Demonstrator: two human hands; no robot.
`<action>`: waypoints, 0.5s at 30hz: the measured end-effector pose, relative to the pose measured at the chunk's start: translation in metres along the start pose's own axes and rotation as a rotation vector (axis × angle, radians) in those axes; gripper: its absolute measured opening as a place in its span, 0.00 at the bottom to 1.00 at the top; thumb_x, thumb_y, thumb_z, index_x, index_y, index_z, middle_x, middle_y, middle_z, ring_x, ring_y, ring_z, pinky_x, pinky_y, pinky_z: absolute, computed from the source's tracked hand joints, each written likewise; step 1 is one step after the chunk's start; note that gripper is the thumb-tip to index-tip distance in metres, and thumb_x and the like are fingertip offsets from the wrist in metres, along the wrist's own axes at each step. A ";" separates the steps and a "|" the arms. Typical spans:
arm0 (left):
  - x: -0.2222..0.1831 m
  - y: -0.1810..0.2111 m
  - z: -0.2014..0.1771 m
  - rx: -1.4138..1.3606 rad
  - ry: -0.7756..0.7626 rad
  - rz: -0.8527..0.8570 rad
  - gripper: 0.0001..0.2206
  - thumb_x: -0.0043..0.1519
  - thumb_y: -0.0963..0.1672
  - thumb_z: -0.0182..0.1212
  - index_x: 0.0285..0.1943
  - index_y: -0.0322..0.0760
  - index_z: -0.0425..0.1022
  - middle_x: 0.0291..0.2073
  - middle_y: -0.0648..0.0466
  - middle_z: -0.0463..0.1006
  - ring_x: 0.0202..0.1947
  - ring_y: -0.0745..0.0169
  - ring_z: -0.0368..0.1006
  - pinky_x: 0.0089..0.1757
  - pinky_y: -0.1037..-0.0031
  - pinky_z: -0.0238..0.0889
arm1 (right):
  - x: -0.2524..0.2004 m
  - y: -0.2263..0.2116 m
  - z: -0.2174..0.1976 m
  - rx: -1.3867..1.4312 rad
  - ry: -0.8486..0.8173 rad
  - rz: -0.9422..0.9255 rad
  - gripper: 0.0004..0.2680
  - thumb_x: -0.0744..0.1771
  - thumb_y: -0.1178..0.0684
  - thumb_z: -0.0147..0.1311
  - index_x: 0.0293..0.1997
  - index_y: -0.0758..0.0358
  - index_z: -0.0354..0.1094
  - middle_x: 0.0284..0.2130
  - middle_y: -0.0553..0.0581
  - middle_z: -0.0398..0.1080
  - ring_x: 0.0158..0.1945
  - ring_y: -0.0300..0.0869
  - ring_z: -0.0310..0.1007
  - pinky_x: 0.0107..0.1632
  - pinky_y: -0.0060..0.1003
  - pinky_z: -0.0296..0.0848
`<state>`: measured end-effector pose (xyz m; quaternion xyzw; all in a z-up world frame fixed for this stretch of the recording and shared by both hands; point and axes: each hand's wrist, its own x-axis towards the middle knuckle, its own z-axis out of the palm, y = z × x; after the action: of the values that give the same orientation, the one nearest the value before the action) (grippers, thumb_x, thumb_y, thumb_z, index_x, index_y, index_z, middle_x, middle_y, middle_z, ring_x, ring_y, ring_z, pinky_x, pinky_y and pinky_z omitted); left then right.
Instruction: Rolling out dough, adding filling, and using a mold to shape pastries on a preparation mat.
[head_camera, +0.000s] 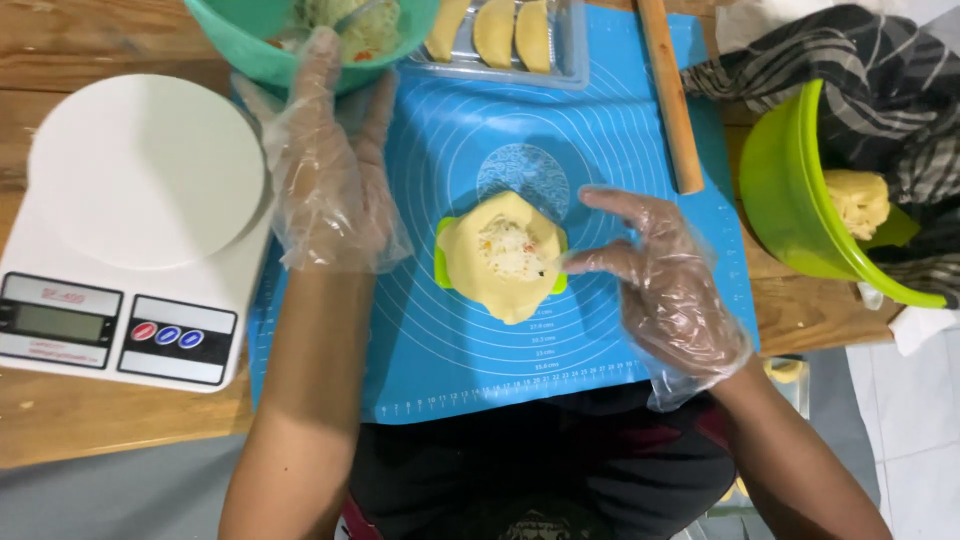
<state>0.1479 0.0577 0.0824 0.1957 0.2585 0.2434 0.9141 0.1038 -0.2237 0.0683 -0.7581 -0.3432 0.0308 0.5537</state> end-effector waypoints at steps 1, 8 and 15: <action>-0.001 0.001 0.003 0.002 0.023 -0.002 0.49 0.42 0.41 0.71 0.77 0.44 0.47 0.64 0.37 0.69 0.58 0.35 0.74 0.47 0.54 0.81 | 0.000 0.005 0.000 -0.025 -0.023 -0.072 0.21 0.71 0.72 0.44 0.63 0.43 0.62 0.66 0.57 0.60 0.51 0.38 0.81 0.70 0.39 0.73; -0.002 0.000 -0.007 -0.029 0.014 0.004 0.46 0.47 0.40 0.69 0.78 0.43 0.49 0.66 0.36 0.68 0.60 0.37 0.73 0.46 0.57 0.83 | 0.002 0.035 0.005 -0.272 -0.068 -0.154 0.11 0.67 0.71 0.52 0.37 0.55 0.74 0.64 0.54 0.60 0.72 0.44 0.57 0.78 0.51 0.59; -0.017 0.001 -0.014 0.029 0.035 -0.020 0.31 0.54 0.36 0.65 0.68 0.40 0.62 0.52 0.44 0.77 0.48 0.52 0.75 0.51 0.53 0.82 | 0.012 0.029 0.014 -0.479 -0.085 -0.102 0.15 0.66 0.73 0.51 0.38 0.50 0.75 0.62 0.58 0.62 0.68 0.52 0.63 0.68 0.46 0.72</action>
<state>0.1270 0.0527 0.0786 0.2019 0.2797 0.2340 0.9090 0.1209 -0.2101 0.0420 -0.8473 -0.4015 -0.0477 0.3444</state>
